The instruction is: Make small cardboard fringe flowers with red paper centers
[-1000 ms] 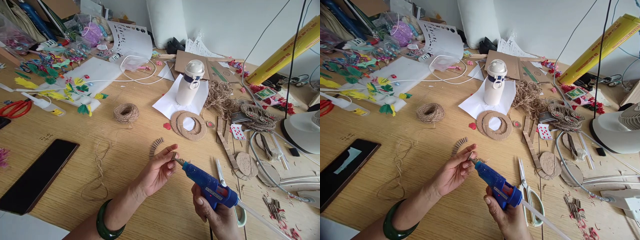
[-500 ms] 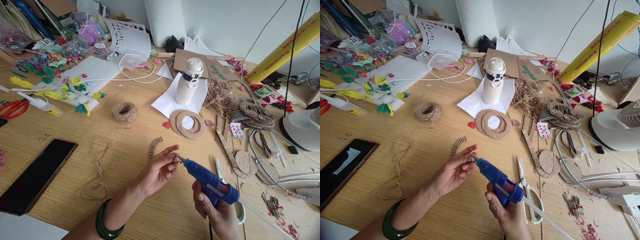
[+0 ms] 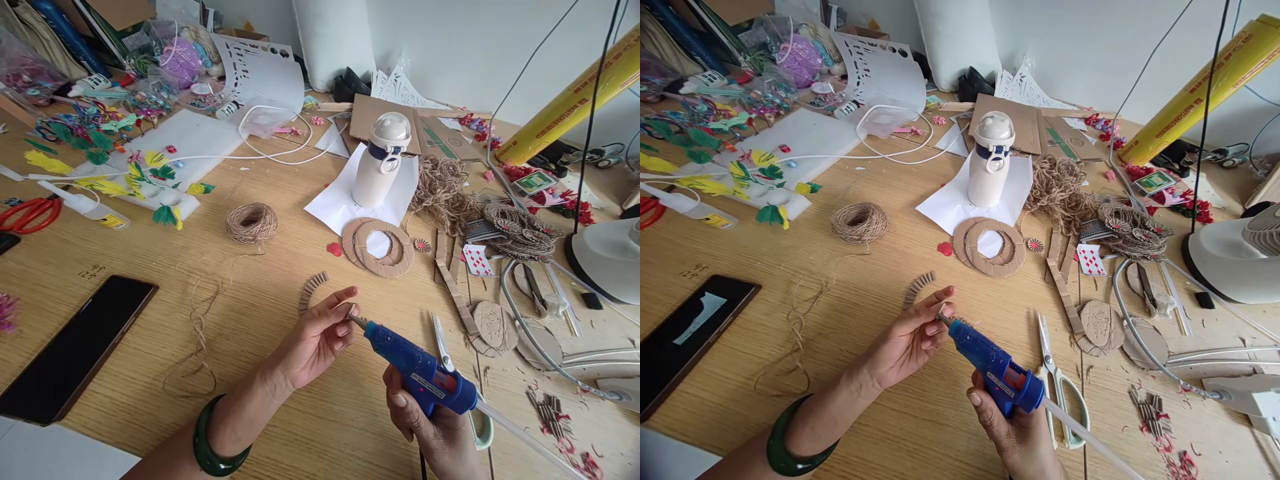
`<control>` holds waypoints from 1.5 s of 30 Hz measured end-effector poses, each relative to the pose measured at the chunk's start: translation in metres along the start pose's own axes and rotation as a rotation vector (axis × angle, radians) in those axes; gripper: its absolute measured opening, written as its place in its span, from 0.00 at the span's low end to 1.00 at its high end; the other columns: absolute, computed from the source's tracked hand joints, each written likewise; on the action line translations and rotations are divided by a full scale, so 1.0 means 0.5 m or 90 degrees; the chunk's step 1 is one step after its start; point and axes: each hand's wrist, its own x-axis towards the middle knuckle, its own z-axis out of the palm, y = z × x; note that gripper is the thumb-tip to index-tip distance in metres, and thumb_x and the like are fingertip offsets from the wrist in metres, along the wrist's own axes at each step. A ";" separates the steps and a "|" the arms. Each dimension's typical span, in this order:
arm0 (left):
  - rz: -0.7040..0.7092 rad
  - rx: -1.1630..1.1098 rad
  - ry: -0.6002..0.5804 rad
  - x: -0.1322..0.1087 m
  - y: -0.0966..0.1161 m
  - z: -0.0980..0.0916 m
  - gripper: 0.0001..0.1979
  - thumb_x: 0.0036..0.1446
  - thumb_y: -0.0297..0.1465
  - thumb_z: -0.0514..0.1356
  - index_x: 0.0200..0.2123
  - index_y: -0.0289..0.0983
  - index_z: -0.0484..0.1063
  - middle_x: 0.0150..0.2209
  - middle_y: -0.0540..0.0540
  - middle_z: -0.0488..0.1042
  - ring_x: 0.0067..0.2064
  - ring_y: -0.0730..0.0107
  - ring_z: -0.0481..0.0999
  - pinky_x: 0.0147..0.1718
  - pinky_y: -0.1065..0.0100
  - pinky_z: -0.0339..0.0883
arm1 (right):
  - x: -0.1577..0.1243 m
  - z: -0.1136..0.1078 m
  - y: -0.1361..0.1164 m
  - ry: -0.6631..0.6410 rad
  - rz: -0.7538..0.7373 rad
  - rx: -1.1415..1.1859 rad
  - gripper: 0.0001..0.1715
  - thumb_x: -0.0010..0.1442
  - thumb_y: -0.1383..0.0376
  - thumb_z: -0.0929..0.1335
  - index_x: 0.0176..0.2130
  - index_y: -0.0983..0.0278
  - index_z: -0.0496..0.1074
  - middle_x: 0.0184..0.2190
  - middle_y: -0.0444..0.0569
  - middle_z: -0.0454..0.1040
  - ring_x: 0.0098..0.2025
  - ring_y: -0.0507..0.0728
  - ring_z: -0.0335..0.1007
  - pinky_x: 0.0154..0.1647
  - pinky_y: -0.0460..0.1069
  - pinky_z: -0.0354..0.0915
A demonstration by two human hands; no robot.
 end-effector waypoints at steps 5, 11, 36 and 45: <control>0.002 -0.004 0.001 -0.002 0.002 -0.002 0.15 0.54 0.24 0.68 0.46 0.32 0.75 0.32 0.50 0.70 0.25 0.86 0.65 0.21 0.82 0.60 | -0.002 0.001 0.002 0.015 0.003 0.013 0.18 0.55 0.51 0.75 0.33 0.63 0.75 0.26 0.45 0.69 0.20 0.47 0.53 0.17 0.45 0.53; -0.002 0.005 0.008 -0.003 -0.002 -0.004 0.16 0.54 0.24 0.68 0.47 0.33 0.75 0.33 0.49 0.70 0.25 0.85 0.64 0.21 0.82 0.59 | -0.002 0.000 0.002 0.017 0.008 0.003 0.19 0.56 0.50 0.74 0.34 0.63 0.74 0.26 0.45 0.69 0.19 0.47 0.53 0.18 0.46 0.54; 0.002 0.006 0.011 -0.001 0.001 -0.002 0.17 0.54 0.23 0.68 0.47 0.32 0.75 0.33 0.49 0.72 0.25 0.86 0.66 0.21 0.82 0.61 | 0.002 -0.001 -0.004 -0.011 -0.004 0.001 0.18 0.58 0.51 0.73 0.32 0.63 0.73 0.24 0.42 0.66 0.19 0.46 0.52 0.17 0.45 0.50; 0.000 0.012 0.005 0.000 0.001 -0.004 0.15 0.55 0.23 0.67 0.47 0.32 0.75 0.32 0.50 0.71 0.24 0.86 0.66 0.21 0.82 0.60 | 0.003 -0.013 0.003 -0.042 -0.039 -0.042 0.14 0.61 0.54 0.72 0.34 0.62 0.73 0.23 0.43 0.65 0.19 0.48 0.54 0.16 0.45 0.54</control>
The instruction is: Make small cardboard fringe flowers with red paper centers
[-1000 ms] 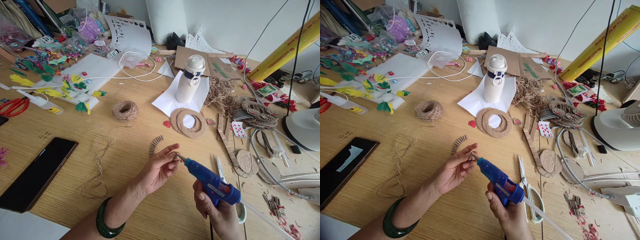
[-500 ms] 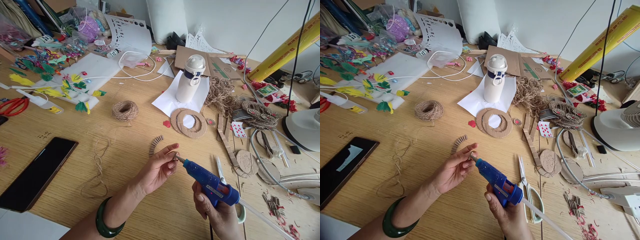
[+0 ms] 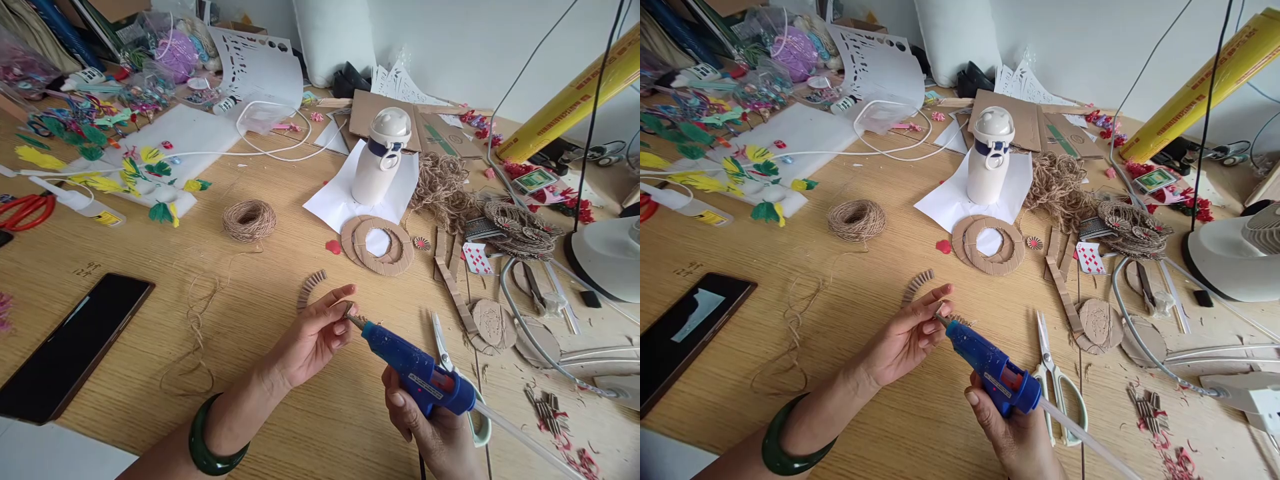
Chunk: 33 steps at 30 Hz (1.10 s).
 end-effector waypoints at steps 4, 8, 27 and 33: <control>-0.001 0.005 -0.005 -0.003 -0.001 0.001 0.15 0.55 0.23 0.67 0.47 0.33 0.75 0.32 0.50 0.71 0.24 0.86 0.65 0.21 0.82 0.60 | 0.000 0.012 -0.008 0.013 0.025 0.026 0.17 0.61 0.52 0.71 0.33 0.63 0.72 0.24 0.43 0.64 0.20 0.47 0.52 0.17 0.45 0.51; -0.001 0.009 -0.003 -0.003 -0.004 -0.003 0.15 0.55 0.23 0.67 0.47 0.33 0.75 0.33 0.49 0.71 0.25 0.85 0.65 0.21 0.81 0.60 | -0.001 0.016 -0.008 0.036 0.045 0.037 0.19 0.59 0.50 0.72 0.32 0.63 0.72 0.24 0.42 0.62 0.21 0.47 0.52 0.18 0.45 0.50; 0.007 0.007 -0.003 -0.001 -0.011 -0.007 0.17 0.54 0.23 0.67 0.48 0.32 0.75 0.30 0.51 0.68 0.26 0.83 0.64 0.21 0.81 0.59 | 0.002 0.010 0.000 0.050 0.054 -0.006 0.20 0.60 0.50 0.71 0.32 0.64 0.71 0.21 0.40 0.60 0.20 0.47 0.52 0.19 0.46 0.49; 0.005 0.000 0.004 -0.002 -0.007 -0.006 0.17 0.54 0.23 0.67 0.48 0.31 0.75 0.32 0.50 0.69 0.25 0.84 0.64 0.21 0.81 0.60 | 0.001 0.013 -0.002 0.051 0.051 -0.012 0.21 0.60 0.49 0.71 0.32 0.64 0.72 0.22 0.42 0.63 0.20 0.47 0.52 0.18 0.46 0.50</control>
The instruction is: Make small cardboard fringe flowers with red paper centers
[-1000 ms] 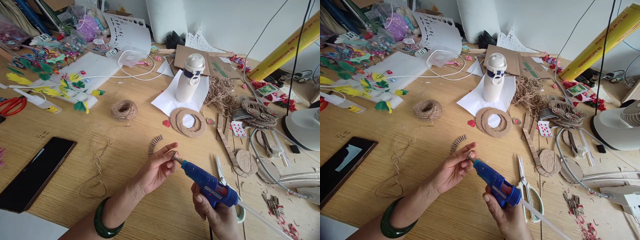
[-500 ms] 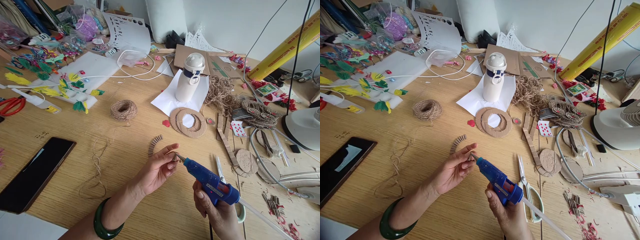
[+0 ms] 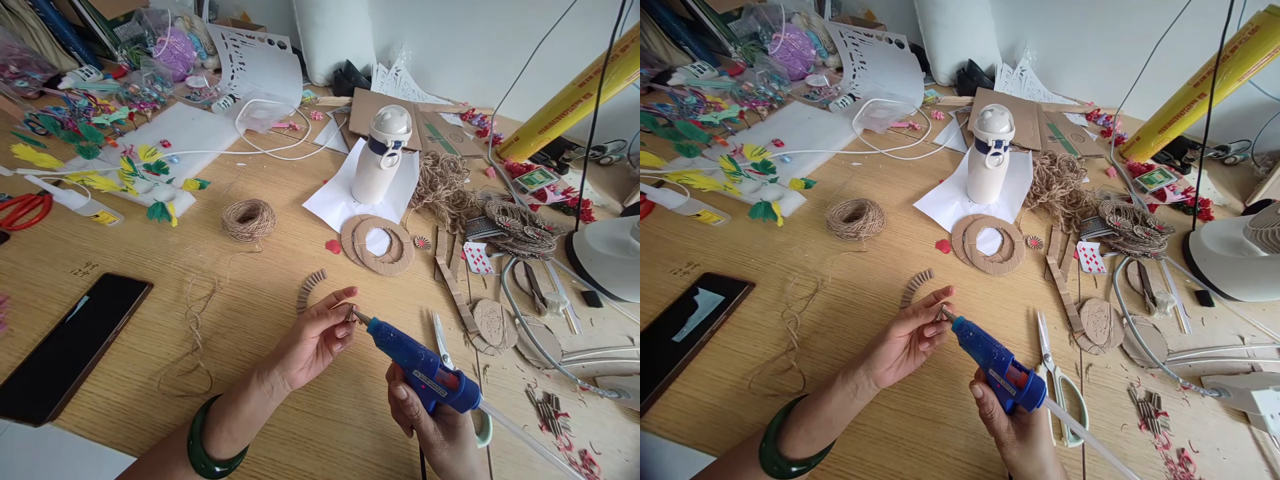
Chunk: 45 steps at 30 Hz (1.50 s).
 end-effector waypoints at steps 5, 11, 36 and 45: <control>-0.005 -0.007 0.006 -0.001 0.005 0.004 0.16 0.54 0.23 0.68 0.47 0.32 0.75 0.33 0.49 0.71 0.25 0.86 0.65 0.21 0.82 0.59 | -0.002 0.004 -0.008 -0.006 -0.009 0.003 0.20 0.60 0.50 0.71 0.31 0.64 0.71 0.22 0.41 0.62 0.19 0.47 0.52 0.18 0.46 0.50; 0.000 -0.007 0.013 0.000 0.009 0.008 0.16 0.53 0.24 0.69 0.46 0.33 0.75 0.32 0.50 0.71 0.24 0.86 0.65 0.21 0.82 0.59 | -0.005 0.004 -0.005 -0.012 -0.022 0.011 0.16 0.60 0.52 0.72 0.33 0.61 0.72 0.20 0.40 0.62 0.18 0.48 0.51 0.17 0.47 0.49; -0.008 0.007 0.024 0.001 0.004 0.006 0.17 0.52 0.24 0.69 0.47 0.33 0.75 0.33 0.49 0.71 0.25 0.85 0.63 0.20 0.82 0.57 | -0.002 0.002 -0.005 -0.019 -0.009 0.003 0.19 0.60 0.51 0.71 0.31 0.63 0.71 0.22 0.41 0.62 0.19 0.48 0.52 0.17 0.46 0.50; -0.010 0.005 0.022 0.000 0.007 0.005 0.17 0.52 0.24 0.69 0.46 0.33 0.75 0.32 0.50 0.71 0.24 0.86 0.64 0.21 0.82 0.59 | 0.001 -0.009 0.003 -0.072 -0.036 -0.012 0.16 0.61 0.53 0.71 0.31 0.62 0.72 0.20 0.42 0.63 0.18 0.48 0.53 0.16 0.46 0.52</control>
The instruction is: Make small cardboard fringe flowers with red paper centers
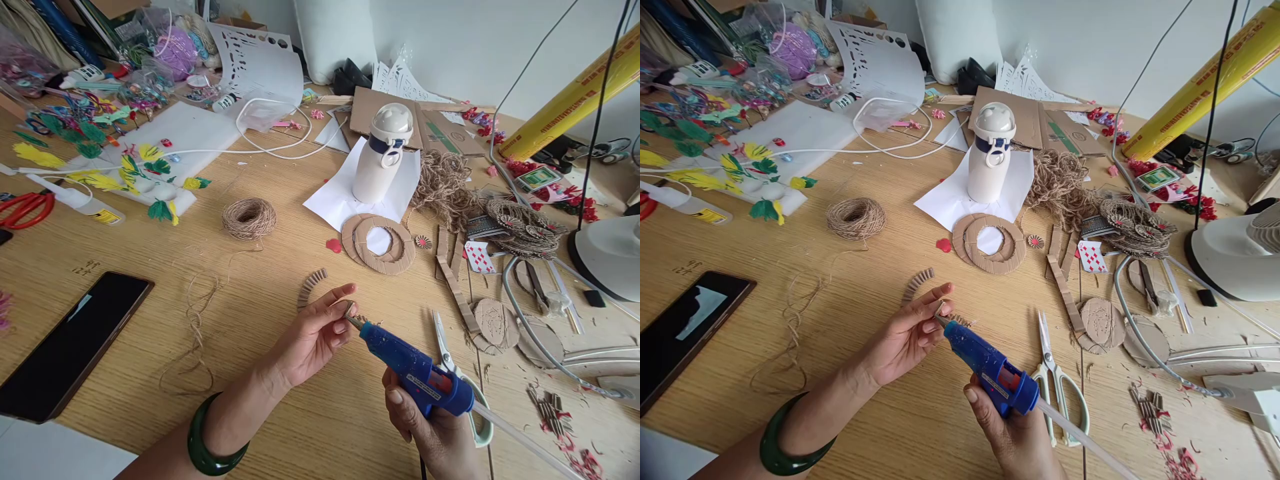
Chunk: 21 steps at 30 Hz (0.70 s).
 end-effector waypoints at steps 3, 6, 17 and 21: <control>0.007 -0.004 0.002 0.000 -0.002 -0.002 0.18 0.52 0.24 0.69 0.47 0.32 0.75 0.32 0.49 0.71 0.25 0.85 0.64 0.20 0.82 0.58 | 0.001 0.002 -0.003 0.015 0.016 0.019 0.17 0.62 0.52 0.70 0.31 0.63 0.71 0.20 0.40 0.60 0.19 0.48 0.52 0.17 0.45 0.51; 0.014 -0.006 0.001 0.002 -0.004 -0.004 0.18 0.52 0.23 0.69 0.47 0.32 0.75 0.32 0.49 0.71 0.25 0.85 0.64 0.20 0.82 0.59 | 0.002 0.007 -0.011 0.057 0.028 0.073 0.17 0.62 0.52 0.70 0.33 0.63 0.69 0.20 0.39 0.59 0.18 0.47 0.51 0.16 0.45 0.51; 0.035 -0.031 -0.009 0.003 0.007 -0.009 0.15 0.53 0.20 0.66 0.46 0.31 0.75 0.32 0.49 0.70 0.25 0.85 0.65 0.21 0.83 0.61 | 0.060 -0.046 -0.025 0.174 -0.053 0.283 0.21 0.61 0.49 0.69 0.37 0.65 0.72 0.28 0.47 0.75 0.20 0.50 0.69 0.17 0.45 0.65; 0.034 -0.014 -0.014 0.000 0.007 -0.006 0.14 0.53 0.20 0.66 0.45 0.30 0.75 0.33 0.48 0.71 0.25 0.85 0.65 0.21 0.82 0.62 | 0.061 -0.126 -0.049 0.324 0.005 0.335 0.24 0.49 0.49 0.76 0.33 0.65 0.73 0.26 0.47 0.76 0.21 0.51 0.70 0.15 0.43 0.66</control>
